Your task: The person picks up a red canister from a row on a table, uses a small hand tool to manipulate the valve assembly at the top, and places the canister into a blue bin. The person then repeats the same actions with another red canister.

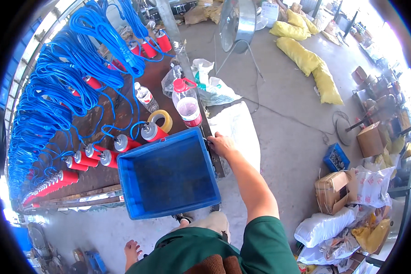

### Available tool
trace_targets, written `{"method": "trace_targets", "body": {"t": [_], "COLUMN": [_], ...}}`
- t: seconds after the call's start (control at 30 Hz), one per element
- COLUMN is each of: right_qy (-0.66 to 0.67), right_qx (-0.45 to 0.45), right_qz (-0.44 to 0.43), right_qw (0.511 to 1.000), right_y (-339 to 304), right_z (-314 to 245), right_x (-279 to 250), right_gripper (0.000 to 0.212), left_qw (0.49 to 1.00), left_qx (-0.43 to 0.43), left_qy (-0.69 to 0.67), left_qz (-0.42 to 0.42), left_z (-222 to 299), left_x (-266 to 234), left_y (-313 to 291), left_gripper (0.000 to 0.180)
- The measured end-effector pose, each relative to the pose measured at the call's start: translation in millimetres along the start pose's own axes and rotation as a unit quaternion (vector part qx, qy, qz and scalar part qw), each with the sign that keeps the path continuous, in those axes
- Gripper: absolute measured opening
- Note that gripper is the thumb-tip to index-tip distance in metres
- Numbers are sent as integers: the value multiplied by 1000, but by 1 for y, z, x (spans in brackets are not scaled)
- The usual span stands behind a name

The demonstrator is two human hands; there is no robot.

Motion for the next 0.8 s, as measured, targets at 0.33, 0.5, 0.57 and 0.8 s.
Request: {"method": "trace_targets", "body": {"t": [0.33,0.5,0.57,0.8], "right_qy": [105,145,155,112], "right_qx": [63,72,86,127], "right_qz": [24,47,49,-1], "right_qw": [992,986,983,986], "right_y": [-23,-28,-32,-37], "right_z": [37,14,-1,-38], "right_x": [20,15,2,-12], "right_gripper": [33,34,33,27], "left_qw": [998,995,995,995], "left_qx": [52,77,84,77], "left_qy": [10,15,16,17], "left_qz": [-41,-56,-51,-60], "left_z": [45,60,65,61], "left_x": [35,41,43,41], "left_y": [-12,-6,-5,0], "left_gripper": [44,46,45,45]}}
Point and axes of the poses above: each hand's wrist, its own y-axis towards the middle knuckle, its own x-axis out of the palm, z = x × y, the point moved 2 cm from there along y, towards the middle knuckle, and after that the axes turned 8 degrees about z, right-handed, at the moved point
